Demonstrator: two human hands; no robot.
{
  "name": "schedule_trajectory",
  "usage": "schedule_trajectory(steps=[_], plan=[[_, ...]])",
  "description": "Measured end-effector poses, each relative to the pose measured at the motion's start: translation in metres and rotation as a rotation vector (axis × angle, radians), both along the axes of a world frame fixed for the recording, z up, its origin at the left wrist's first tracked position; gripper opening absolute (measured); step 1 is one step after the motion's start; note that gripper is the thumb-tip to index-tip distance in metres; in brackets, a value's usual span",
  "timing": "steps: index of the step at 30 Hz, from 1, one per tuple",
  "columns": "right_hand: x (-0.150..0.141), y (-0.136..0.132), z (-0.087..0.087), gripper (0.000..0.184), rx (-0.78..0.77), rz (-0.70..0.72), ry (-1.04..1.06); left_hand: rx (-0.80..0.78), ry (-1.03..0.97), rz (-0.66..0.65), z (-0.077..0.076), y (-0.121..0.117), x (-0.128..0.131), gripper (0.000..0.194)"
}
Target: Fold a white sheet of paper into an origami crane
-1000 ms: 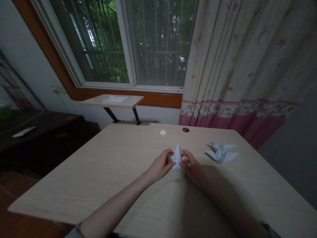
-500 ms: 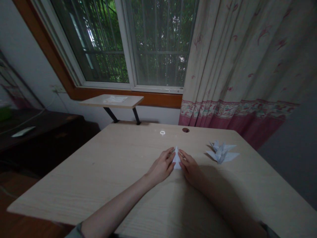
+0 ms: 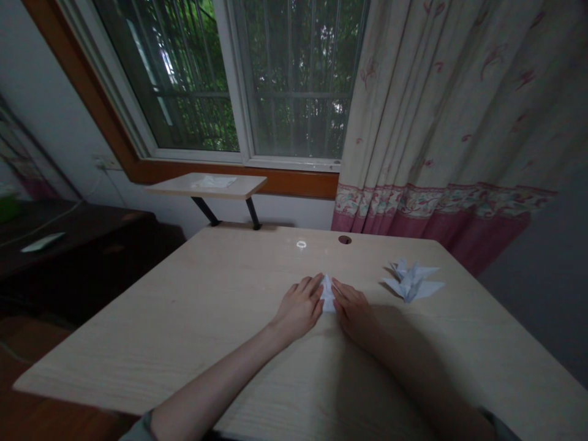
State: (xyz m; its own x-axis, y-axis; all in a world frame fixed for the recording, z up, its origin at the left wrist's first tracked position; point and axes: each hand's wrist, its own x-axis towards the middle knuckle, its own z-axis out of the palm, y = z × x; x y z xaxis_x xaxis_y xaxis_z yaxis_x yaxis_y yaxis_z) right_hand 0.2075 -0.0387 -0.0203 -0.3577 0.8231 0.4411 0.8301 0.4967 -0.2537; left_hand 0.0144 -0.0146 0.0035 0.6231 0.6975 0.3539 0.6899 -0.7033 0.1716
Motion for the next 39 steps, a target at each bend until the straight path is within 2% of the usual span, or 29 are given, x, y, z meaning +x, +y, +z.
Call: schedule_trajectory(steps=[5, 11, 14, 20, 23, 25, 27, 30, 33, 39], plan=[[-0.001, -0.003, 0.005, 0.042, -0.024, -0.026, -0.106, 0.030, 0.083, 0.026, 0.001, -0.002, 0.000, 0.037], [-0.001, -0.003, 0.001, 0.042, 0.004, -0.037, -0.126, 0.034, 0.106, -0.080, 0.004, 0.002, -0.008, 0.048], [0.000, -0.003, 0.000, 0.042, 0.014, -0.033, -0.096, 0.018, 0.098, -0.121, 0.005, 0.006, -0.012, 0.055], [0.002, 0.000, -0.003, 0.039, 0.061, -0.051, 0.077, 0.066, 0.120, -0.146, 0.005, 0.010, -0.012, 0.051], [0.002, 0.001, -0.003, 0.023, 0.071, -0.104, 0.174, 0.106, 0.124, -0.143, 0.005, 0.009, -0.010, 0.049], [0.002, 0.001, -0.002, 0.018, 0.047, -0.132, 0.180, 0.130, 0.120, -0.134, 0.006, 0.008, -0.009, 0.046], [0.002, 0.001, 0.000, 0.022, 0.022, -0.137, 0.141, 0.148, 0.118, -0.124, 0.007, 0.008, -0.008, 0.044], [0.001, 0.001, 0.002, 0.032, -0.035, -0.109, 0.121, 0.161, 0.117, -0.104, 0.007, 0.007, -0.006, 0.042], [0.002, 0.001, 0.003, 0.038, -0.093, -0.047, 0.199, 0.164, 0.100, -0.088, 0.007, 0.006, -0.005, 0.040], [0.005, 0.004, 0.005, 0.030, -0.060, 0.073, 0.393, 0.130, 0.036, -0.067, 0.004, 0.006, -0.005, 0.052]])
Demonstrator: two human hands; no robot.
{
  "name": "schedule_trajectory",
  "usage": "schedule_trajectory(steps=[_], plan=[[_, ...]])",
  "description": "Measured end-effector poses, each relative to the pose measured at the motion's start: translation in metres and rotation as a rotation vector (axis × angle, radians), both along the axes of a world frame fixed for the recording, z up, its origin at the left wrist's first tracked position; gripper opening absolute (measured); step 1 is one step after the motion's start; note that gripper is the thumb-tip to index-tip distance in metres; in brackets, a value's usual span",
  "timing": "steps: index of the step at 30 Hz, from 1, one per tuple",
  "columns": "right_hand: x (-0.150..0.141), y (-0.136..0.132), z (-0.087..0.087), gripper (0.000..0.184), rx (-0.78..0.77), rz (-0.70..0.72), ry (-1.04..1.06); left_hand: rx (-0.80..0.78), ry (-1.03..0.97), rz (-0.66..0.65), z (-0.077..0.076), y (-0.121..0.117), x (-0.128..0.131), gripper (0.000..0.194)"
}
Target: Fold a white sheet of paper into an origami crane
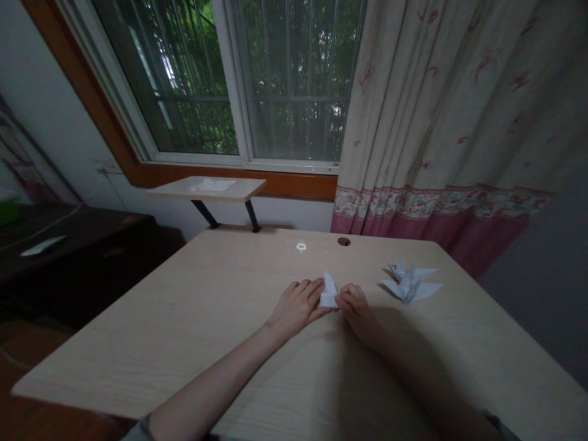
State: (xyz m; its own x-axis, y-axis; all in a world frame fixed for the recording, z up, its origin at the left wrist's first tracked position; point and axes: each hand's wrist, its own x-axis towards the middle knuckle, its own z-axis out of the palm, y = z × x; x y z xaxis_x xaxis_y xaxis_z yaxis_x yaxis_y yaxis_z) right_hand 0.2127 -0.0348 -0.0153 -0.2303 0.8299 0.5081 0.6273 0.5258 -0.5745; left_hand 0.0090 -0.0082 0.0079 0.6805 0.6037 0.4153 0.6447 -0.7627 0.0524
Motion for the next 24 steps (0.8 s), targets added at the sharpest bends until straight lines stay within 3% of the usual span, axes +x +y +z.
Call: schedule_trajectory(steps=[8, 14, 17, 21, 24], plan=[[0.001, -0.003, 0.006, 0.025, 0.062, -0.031, 0.048, -0.242, -0.317, -0.075, 0.001, -0.003, 0.000, 0.058], [-0.002, -0.006, 0.009, 0.022, 0.067, -0.060, 0.007, -0.716, -0.819, -0.075, -0.008, 0.001, 0.005, 0.063], [-0.002, -0.006, 0.008, 0.022, 0.071, -0.050, -0.014, -0.908, -0.971, -0.102, -0.017, 0.006, 0.010, 0.056], [-0.002, -0.004, 0.007, 0.023, 0.073, -0.053, -0.023, -1.024, -1.140, -0.099, -0.019, 0.008, 0.015, 0.053], [-0.002, -0.005, 0.007, 0.022, 0.044, -0.057, -0.028, -1.036, -1.197, -0.026, -0.016, 0.008, 0.017, 0.049]])
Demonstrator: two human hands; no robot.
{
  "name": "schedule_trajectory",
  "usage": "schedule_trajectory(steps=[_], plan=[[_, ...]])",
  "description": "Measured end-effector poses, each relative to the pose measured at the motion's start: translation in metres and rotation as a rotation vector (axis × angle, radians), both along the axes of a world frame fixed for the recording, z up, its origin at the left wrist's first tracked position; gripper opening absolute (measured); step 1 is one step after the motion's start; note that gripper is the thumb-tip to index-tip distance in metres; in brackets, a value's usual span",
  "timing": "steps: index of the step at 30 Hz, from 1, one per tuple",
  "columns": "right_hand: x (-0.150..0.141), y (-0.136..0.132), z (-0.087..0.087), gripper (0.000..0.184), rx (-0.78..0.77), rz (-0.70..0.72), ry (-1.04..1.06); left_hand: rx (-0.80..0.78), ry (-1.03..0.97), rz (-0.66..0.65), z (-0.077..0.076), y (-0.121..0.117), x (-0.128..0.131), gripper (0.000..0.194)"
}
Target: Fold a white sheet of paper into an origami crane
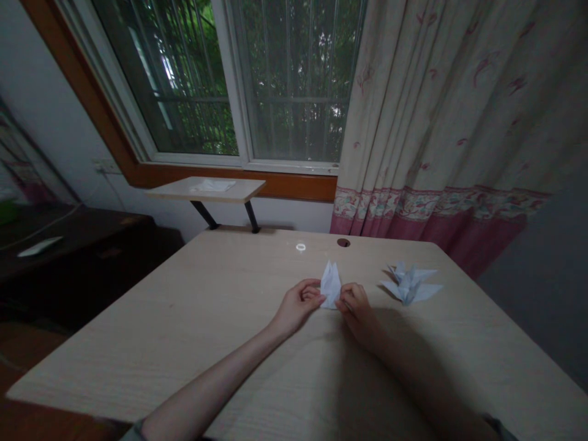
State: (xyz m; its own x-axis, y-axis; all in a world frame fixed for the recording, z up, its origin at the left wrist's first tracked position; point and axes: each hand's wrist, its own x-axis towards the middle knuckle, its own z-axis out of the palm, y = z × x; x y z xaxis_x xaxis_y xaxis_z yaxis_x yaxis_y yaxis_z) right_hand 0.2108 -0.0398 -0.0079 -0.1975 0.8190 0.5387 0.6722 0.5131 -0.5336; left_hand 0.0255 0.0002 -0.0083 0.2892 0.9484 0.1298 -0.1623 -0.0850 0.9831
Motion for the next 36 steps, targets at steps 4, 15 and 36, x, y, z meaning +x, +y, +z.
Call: schedule_trajectory(steps=[4, 15, 36], plan=[[0.000, -0.002, 0.001, 0.019, -0.031, 0.048, -0.007, -0.003, 0.059, 0.055, 0.002, 0.000, -0.001, 0.041], [0.000, -0.004, 0.000, 0.023, -0.082, -0.089, -0.039, 0.207, 0.250, 0.048, 0.006, -0.013, -0.001, 0.021], [-0.010, -0.011, 0.013, 0.018, -0.138, -0.022, 0.090, 0.321, 0.380, -0.001, 0.008, -0.014, -0.005, 0.023]])
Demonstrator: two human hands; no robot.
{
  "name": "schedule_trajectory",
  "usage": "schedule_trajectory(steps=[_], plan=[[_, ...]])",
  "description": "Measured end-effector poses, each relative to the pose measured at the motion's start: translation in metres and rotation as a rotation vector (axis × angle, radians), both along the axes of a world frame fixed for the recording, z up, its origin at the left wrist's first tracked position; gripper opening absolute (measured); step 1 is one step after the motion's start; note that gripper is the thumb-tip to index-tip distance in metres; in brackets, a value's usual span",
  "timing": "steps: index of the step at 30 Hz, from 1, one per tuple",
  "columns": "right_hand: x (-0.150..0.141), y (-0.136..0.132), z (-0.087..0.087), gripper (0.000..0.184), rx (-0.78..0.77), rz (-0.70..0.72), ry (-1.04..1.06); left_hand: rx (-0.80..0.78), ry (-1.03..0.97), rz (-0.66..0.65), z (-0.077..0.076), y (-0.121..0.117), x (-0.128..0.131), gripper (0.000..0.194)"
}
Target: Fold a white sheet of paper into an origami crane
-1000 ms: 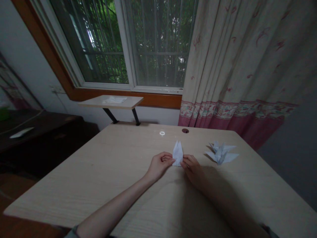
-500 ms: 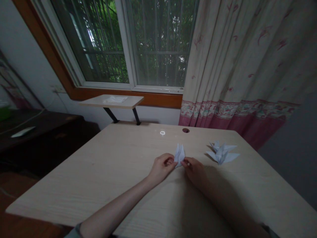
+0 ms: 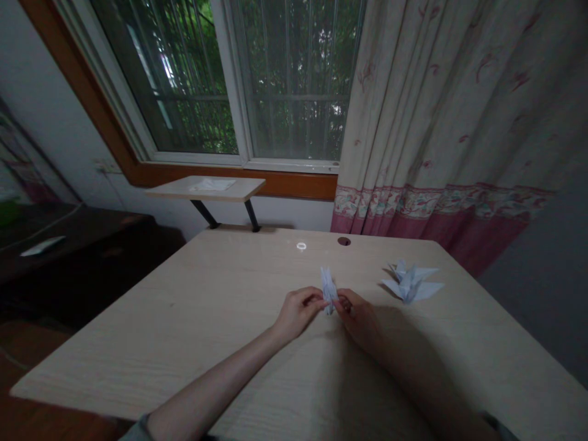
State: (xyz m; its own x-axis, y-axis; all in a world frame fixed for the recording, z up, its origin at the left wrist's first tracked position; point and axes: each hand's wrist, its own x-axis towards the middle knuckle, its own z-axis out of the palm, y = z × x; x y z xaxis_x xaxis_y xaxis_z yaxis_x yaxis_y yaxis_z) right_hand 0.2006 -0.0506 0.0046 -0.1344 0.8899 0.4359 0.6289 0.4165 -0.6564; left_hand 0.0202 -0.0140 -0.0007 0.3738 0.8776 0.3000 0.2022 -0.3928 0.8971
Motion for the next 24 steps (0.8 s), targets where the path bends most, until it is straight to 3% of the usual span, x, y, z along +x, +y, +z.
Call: schedule_trajectory(steps=[6, 11, 15, 20, 24], plan=[[0.000, -0.004, 0.002, 0.016, -0.124, 0.157, 0.113, -0.048, -0.090, -0.018, -0.001, 0.002, 0.000, 0.017], [-0.001, 0.000, -0.003, 0.023, -0.239, 0.098, 0.196, -0.091, -0.130, -0.059, 0.001, 0.002, 0.001, 0.016], [0.001, 0.002, -0.004, 0.025, -0.239, 0.149, 0.249, -0.071, -0.103, -0.043, 0.002, 0.002, -0.001, 0.018], [0.004, 0.004, -0.004, 0.025, -0.202, 0.158, 0.265, 0.092, -0.135, -0.029, 0.006, 0.005, -0.002, 0.020], [0.006, 0.005, -0.007, 0.030, -0.206, 0.181, 0.270, 0.036, -0.196, -0.134, 0.001, 0.007, 0.000, 0.022]])
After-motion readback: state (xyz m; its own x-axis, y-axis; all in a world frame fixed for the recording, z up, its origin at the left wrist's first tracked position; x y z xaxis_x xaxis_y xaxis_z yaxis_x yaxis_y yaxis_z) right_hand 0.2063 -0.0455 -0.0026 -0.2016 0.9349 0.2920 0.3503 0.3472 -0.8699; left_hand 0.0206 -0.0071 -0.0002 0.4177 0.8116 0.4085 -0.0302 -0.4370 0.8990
